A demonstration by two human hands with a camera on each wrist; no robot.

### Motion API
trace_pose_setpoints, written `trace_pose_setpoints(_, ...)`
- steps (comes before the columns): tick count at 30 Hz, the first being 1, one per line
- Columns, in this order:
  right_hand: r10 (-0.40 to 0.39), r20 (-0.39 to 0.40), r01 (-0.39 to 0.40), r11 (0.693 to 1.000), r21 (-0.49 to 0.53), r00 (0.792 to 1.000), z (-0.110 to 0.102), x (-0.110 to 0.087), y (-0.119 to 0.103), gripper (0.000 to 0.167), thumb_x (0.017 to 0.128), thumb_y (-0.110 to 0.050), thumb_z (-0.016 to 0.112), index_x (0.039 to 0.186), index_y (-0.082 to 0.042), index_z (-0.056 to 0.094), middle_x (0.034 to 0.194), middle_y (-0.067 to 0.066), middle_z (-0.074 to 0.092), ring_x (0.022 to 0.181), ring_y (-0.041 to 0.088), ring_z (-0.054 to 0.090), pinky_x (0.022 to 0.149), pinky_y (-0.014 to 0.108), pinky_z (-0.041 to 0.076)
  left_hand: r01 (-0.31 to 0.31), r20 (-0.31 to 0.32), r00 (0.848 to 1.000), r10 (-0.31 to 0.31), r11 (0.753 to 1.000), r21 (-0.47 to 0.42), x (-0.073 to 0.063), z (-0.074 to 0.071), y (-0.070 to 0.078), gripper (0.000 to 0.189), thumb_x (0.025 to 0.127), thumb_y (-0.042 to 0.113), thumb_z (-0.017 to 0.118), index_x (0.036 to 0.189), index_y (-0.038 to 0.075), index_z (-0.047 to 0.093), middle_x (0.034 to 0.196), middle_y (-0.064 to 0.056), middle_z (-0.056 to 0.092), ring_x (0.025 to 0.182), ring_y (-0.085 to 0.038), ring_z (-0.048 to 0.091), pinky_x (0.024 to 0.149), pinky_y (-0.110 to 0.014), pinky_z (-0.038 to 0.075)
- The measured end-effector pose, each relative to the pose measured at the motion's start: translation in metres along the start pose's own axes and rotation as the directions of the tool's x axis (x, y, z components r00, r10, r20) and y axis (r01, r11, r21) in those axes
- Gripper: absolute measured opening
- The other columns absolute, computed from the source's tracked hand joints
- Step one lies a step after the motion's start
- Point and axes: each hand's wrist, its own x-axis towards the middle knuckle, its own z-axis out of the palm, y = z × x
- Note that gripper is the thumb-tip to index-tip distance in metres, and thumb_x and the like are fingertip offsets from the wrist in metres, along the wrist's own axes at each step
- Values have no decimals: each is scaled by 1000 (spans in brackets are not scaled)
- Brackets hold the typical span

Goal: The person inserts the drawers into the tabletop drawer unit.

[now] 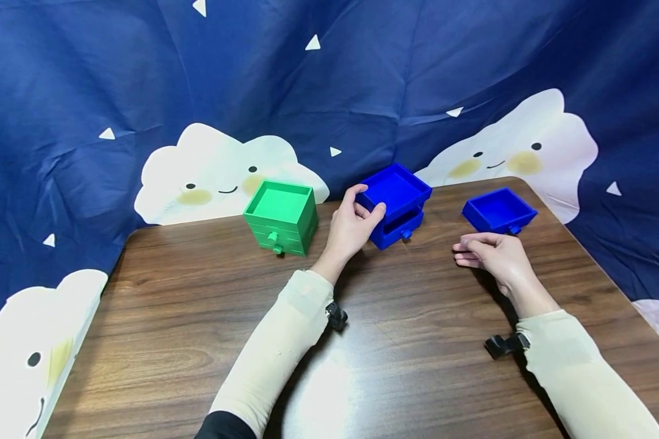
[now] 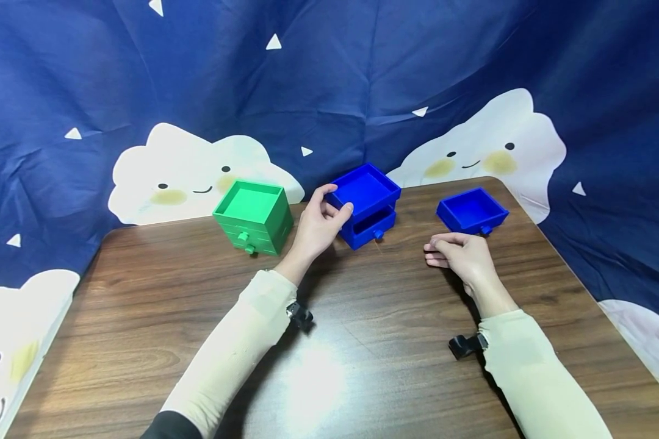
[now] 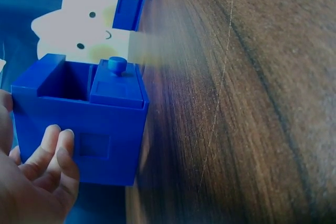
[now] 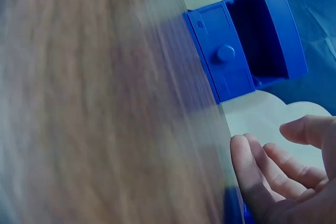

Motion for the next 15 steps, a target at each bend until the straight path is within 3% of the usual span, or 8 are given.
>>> trace_pose_setpoints(7,-10,-47,10,1000,14,999,-15,1,1,33,107,0,59,89,-20,78,84,-1,82,75,12,81,73,27,65,2,-5,1000,-2,1000,-7,1,0,-1,57,98,40,74,148,20,56,83,1,67,72,-13,63,67,-25,48)
trace_pose_setpoints(15,17,-151,-15,1000,12,988,-32,4,0,28,106,-1,61,87,-16,76,78,-2,81,70,11,80,69,26,65,2,-4,1000,-2,1000,7,1,0,0,56,99,40,74,148,20,56,83,0,68,72,-13,63,67,-24,48)
